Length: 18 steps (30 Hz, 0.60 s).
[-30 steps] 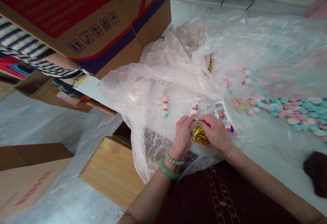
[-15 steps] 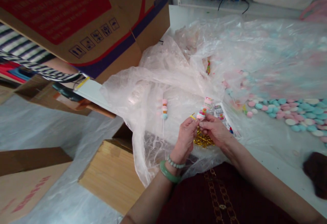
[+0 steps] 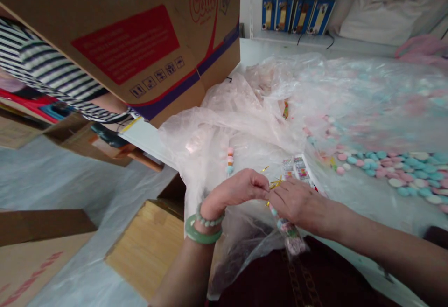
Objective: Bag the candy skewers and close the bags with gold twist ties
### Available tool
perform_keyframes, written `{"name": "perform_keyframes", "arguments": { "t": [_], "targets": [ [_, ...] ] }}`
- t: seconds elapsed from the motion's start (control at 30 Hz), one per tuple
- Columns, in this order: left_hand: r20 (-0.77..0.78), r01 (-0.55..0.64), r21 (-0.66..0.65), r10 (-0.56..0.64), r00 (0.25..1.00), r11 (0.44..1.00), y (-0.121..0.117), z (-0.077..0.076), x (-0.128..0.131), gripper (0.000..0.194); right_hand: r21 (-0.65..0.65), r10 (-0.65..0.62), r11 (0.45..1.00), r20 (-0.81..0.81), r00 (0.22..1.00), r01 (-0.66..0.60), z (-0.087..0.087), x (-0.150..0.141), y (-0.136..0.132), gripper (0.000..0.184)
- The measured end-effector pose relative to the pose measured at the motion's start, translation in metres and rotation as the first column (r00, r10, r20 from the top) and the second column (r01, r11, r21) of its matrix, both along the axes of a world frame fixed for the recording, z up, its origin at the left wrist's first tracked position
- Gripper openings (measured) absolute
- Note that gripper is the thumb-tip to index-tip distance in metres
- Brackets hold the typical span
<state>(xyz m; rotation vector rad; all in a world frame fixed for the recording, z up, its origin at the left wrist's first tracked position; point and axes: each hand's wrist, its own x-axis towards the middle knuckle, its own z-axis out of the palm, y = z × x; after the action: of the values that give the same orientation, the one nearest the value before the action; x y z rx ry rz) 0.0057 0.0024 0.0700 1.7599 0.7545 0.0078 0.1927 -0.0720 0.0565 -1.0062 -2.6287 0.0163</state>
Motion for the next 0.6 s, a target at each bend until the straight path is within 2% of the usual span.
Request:
{"name": "perform_keyframes", "arguments": {
  "t": [0.03, 0.07, 0.1, 0.13, 0.17, 0.2, 0.23, 0.27, 0.3, 0.33, 0.37, 0.4, 0.43, 0.47, 0.5, 0.53, 0.57, 0.6],
  "targets": [
    [-0.077, -0.066, 0.263, 0.089, 0.993, 0.963, -0.007, 0.007, 0.006, 0.014, 0.011, -0.067, 0.998, 0.027, 0.997, 0.067, 0.003, 0.001, 0.008, 0.02],
    [-0.122, -0.146, 0.509, 0.239, 0.963, 0.848, -0.016, 0.01, 0.015, 0.016, -0.019, -0.17, 0.985, -0.012, 0.985, 0.169, 0.004, 0.001, 0.017, 0.02],
    [-0.104, -0.208, 0.683, 0.375, 0.921, 0.7, -0.025, 0.011, 0.024, 0.019, -0.108, -0.297, 0.952, -0.12, 0.947, 0.285, 0.004, 0.0, 0.026, 0.018],
    [-0.049, -0.264, 0.775, 0.472, 0.88, 0.573, -0.034, 0.008, 0.033, 0.021, -0.243, -0.432, 0.894, -0.251, 0.866, 0.375, 0.003, -0.002, 0.034, 0.016],
    [0.019, -0.333, 0.799, 0.533, 0.846, 0.5, -0.04, 0.003, 0.041, 0.022, -0.387, -0.545, 0.826, -0.359, 0.758, 0.41, 0.0, -0.006, 0.04, 0.015],
    [0.104, -0.439, 0.77, 0.587, 0.803, 0.464, -0.044, -0.005, 0.047, 0.022, -0.52, -0.625, 0.762, -0.439, 0.645, 0.386, -0.004, -0.011, 0.045, 0.015],
    [0.194, -0.582, 0.681, 0.656, 0.729, 0.445, -0.046, -0.014, 0.05, 0.02, -0.626, -0.68, 0.711, -0.497, 0.539, 0.32, -0.009, -0.016, 0.047, 0.015],
    [0.259, -0.731, 0.526, 0.737, 0.625, 0.435, -0.045, -0.022, 0.051, 0.019, -0.695, -0.714, 0.676, -0.539, 0.446, 0.243, -0.014, -0.021, 0.048, 0.016],
    [0.274, -0.848, 0.309, 0.814, 0.512, 0.43, -0.043, -0.031, 0.048, 0.024, -0.727, -0.732, 0.661, -0.569, 0.375, 0.187, -0.02, -0.025, 0.046, 0.016],
    [0.221, -0.893, 0.039, 0.867, 0.446, 0.449, -0.041, -0.037, 0.044, 0.032, -0.724, -0.734, 0.666, -0.593, 0.331, 0.179, -0.025, -0.027, 0.043, 0.017],
    [0.127, -0.845, -0.251, 0.882, 0.454, 0.472, -0.038, -0.043, 0.037, 0.039, -0.691, -0.721, 0.688, -0.617, 0.315, 0.221, -0.031, -0.027, 0.039, 0.018],
    [0.041, -0.706, -0.523, 0.842, 0.538, 0.477, -0.036, -0.047, 0.03, 0.044, -0.61, -0.681, 0.732, -0.634, 0.366, 0.305, -0.036, -0.025, 0.035, 0.019],
    [0.011, -0.508, -0.737, 0.759, 0.651, 0.446, -0.034, -0.049, 0.023, 0.05, -0.463, -0.61, 0.793, -0.62, 0.495, 0.396, -0.041, -0.021, 0.031, 0.021],
    [0.037, -0.306, -0.87, 0.67, 0.742, 0.387, -0.034, -0.051, 0.017, 0.056, -0.28, -0.51, 0.858, -0.556, 0.656, 0.431, -0.045, -0.016, 0.028, 0.022],
    [0.087, -0.152, -0.932, 0.607, 0.79, 0.33, -0.034, -0.051, 0.012, 0.062, -0.104, -0.399, 0.912, -0.454, 0.796, 0.398, -0.048, -0.011, 0.024, 0.022],
    [0.127, -0.068, -0.951, 0.586, 0.801, 0.3, -0.035, -0.051, 0.008, 0.064, 0.025, -0.296, 0.945, -0.349, 0.889, 0.325, -0.051, -0.006, 0.022, 0.021],
    [0.152, -0.048, -0.952, 0.601, 0.784, 0.303, -0.036, -0.049, 0.006, 0.061, 0.095, -0.215, 0.964, -0.267, 0.939, 0.247, -0.052, -0.003, 0.02, 0.02],
    [0.163, -0.067, -0.943, 0.629, 0.76, 0.325, -0.037, -0.048, 0.004, 0.055, 0.109, -0.177, 0.973, -0.225, 0.958, 0.205, -0.053, -0.001, 0.019, 0.02]
  ]
}}
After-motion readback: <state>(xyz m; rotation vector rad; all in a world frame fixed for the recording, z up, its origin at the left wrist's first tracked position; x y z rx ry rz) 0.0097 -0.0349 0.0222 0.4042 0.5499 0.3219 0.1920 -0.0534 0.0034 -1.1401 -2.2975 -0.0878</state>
